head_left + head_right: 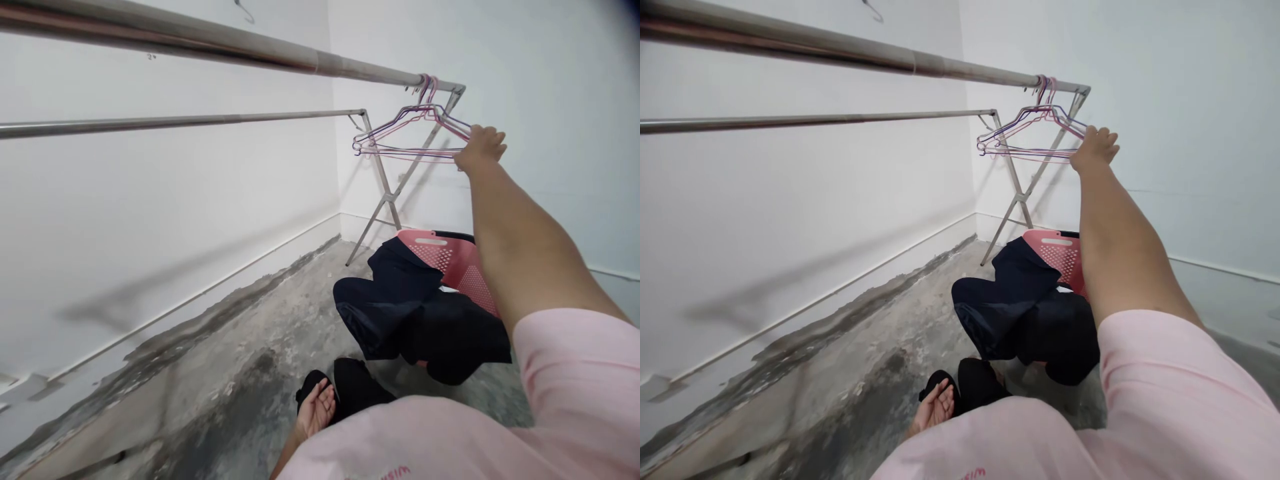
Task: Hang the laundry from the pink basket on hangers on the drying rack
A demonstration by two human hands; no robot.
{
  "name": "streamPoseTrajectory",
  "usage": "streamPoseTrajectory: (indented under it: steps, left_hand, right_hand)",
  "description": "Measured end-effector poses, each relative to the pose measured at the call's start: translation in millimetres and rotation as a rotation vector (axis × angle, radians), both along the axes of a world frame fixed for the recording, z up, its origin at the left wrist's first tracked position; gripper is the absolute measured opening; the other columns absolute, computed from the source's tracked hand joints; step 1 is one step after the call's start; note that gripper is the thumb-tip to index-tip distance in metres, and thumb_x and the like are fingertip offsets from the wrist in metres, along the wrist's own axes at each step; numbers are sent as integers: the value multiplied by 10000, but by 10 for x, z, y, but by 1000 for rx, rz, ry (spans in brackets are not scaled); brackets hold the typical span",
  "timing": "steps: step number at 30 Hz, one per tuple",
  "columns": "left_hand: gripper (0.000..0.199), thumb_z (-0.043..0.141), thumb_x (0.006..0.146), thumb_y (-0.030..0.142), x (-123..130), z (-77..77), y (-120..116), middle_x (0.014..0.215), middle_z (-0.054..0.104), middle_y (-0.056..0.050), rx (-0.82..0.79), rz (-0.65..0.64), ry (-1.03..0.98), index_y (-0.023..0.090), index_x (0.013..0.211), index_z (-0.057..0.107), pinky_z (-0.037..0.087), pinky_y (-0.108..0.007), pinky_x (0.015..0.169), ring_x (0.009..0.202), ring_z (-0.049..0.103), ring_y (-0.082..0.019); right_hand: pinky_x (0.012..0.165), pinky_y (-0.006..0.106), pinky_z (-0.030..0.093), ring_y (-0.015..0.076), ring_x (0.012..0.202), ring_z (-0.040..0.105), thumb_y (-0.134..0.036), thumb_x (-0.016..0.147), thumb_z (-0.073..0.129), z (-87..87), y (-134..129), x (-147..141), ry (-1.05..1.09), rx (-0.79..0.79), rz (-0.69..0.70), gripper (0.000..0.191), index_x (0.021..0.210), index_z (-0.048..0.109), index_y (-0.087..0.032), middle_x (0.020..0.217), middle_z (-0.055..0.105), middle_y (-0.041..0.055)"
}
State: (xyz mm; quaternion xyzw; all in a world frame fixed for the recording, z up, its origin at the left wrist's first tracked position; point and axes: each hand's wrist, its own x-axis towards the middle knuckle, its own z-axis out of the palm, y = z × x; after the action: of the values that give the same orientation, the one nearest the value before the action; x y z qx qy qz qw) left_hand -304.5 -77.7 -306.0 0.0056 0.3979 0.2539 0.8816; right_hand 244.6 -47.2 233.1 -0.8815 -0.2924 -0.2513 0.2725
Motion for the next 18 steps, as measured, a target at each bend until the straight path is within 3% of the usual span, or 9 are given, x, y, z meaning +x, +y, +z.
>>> streamPoseTrajectory:
  steps: [6,13,18]
  left_hand:
    - [419,489,904,327,8,32,-1,780,731,-37,-10,8,-34,531,1269,515,568,-303,642,753,756,-235]
    - [262,365,995,342,27,75,1,752,731,-76,-28,10,-95,337,1157,571,596,-274,600,648,739,-204]
    - [221,374,992,337,27,93,-29,751,730,-64,-10,7,-85,315,1039,589,591,-262,607,659,742,-192]
  right_hand:
    - [952,449,324,305,1345,352,-414,895,670,-10,-14,86,96,48,9,708,1437,393,-53,1420,431,283]
    - [990,432,327,259,1340,408,-294,945,616,-65,92,91,116,114,60,489,1366,541,-57,1371,514,256]
    - [967,420,333,294,1356,374,-351,953,602,-46,131,-1,4,171,-13,558,1412,468,-62,1433,432,219]
